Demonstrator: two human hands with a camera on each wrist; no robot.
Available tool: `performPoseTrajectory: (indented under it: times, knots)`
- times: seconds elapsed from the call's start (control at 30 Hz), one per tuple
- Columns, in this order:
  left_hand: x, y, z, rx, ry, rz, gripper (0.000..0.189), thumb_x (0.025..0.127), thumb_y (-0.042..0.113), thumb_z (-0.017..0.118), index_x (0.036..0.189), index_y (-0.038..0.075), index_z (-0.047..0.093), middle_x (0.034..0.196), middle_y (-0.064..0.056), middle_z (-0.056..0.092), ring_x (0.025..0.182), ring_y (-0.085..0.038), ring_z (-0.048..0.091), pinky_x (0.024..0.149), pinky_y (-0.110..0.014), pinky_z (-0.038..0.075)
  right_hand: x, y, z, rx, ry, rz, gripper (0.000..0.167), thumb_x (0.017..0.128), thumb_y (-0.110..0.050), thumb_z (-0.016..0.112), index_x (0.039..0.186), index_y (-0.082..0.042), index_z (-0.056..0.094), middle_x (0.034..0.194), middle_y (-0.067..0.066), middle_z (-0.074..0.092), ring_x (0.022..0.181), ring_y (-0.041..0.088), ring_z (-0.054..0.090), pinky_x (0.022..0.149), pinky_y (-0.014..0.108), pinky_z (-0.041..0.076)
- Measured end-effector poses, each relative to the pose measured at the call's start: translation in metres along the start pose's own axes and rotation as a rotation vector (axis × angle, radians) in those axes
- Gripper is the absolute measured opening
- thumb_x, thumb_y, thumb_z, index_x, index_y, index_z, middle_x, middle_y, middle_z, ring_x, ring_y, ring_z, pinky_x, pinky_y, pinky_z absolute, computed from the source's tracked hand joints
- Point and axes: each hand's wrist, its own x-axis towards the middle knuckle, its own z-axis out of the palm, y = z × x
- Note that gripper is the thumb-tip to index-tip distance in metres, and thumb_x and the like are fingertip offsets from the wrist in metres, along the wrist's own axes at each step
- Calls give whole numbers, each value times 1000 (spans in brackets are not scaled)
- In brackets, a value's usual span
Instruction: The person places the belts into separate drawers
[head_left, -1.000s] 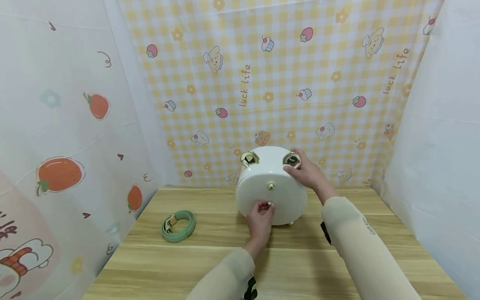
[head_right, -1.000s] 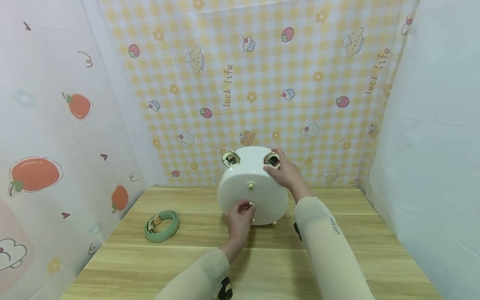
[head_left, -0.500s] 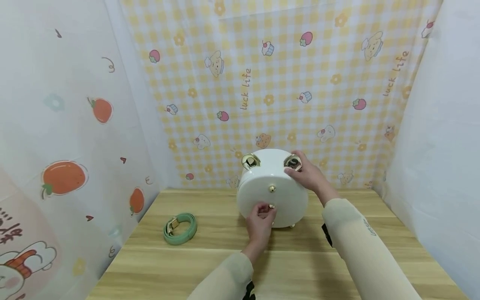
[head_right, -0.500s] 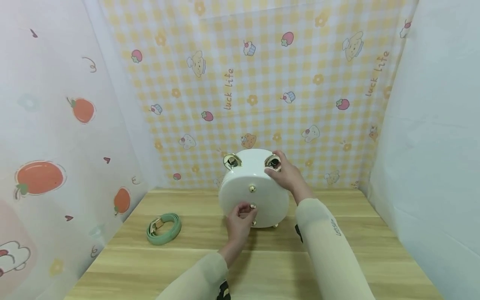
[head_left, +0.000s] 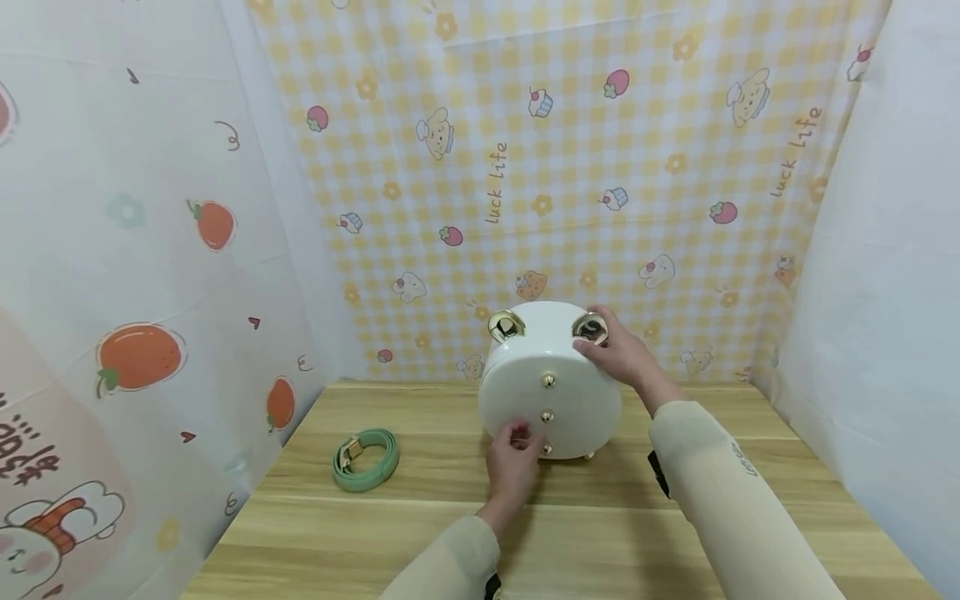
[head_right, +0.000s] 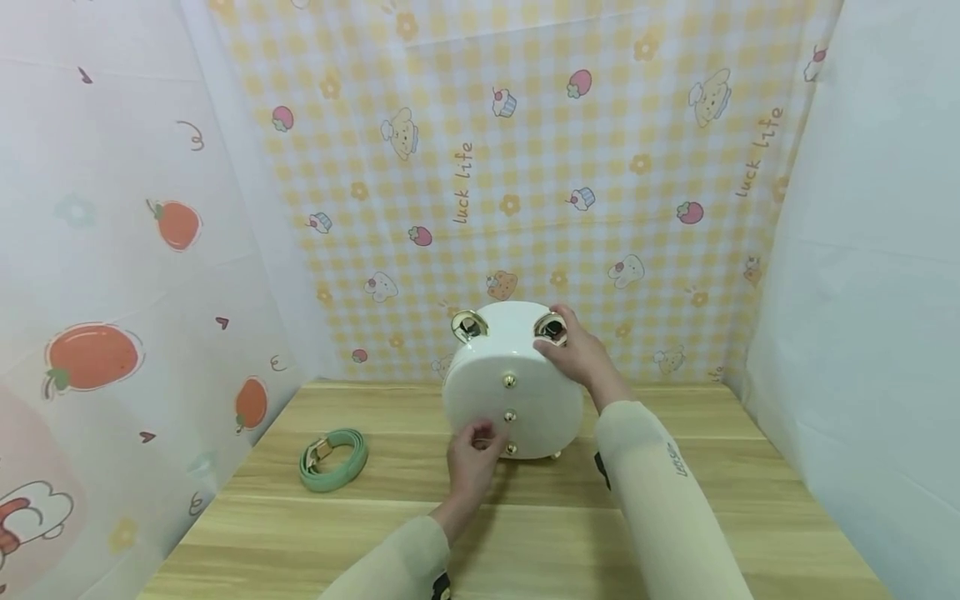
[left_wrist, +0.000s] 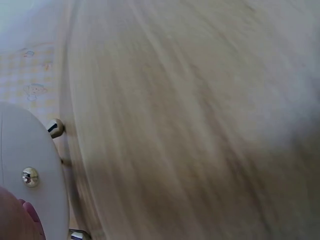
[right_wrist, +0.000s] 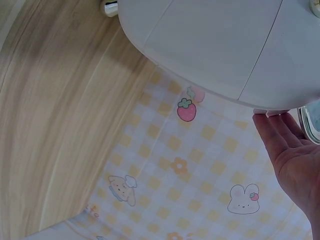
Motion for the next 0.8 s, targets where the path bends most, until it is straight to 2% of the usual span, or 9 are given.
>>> performPoseTrajectory:
  times: [0.17,0.43,0.67,0.8]
  knots:
    - [-2,-7,-2,17,-28,12,27,76,7,82,98,3,68,89,-6,67,76,-10,63,67,-23,54,1,-2,0,9,-5,6,71,100,-37,58,156,-18,19,124,31,58,108,45,59,91,58,47]
    - [-4,-16,-5,30,-72,5,27,77,11,85,95,1,68,84,-4,67,73,-10,61,64,-23,52,0,-4,0,15,4,1,69,100,-36,59,155,-18,21,125,32,57,110,48,58,92,60,46]
    - [-3,-22,-4,-8,-117,-16,26,77,7,83,96,-1,68,89,-11,68,74,-14,63,63,-22,52,1,-2,0,7,10,7,69,99,-37,59,155,-19,21,127,32,56,111,48,57,93,61,45]
    - [-3,-26,-2,-11,-125,-15,25,77,6,83,95,-1,68,89,-11,68,74,-12,63,65,-22,52,2,0,0,2,8,3,70,100,-38,58,155,-20,21,128,31,56,112,48,57,93,61,45]
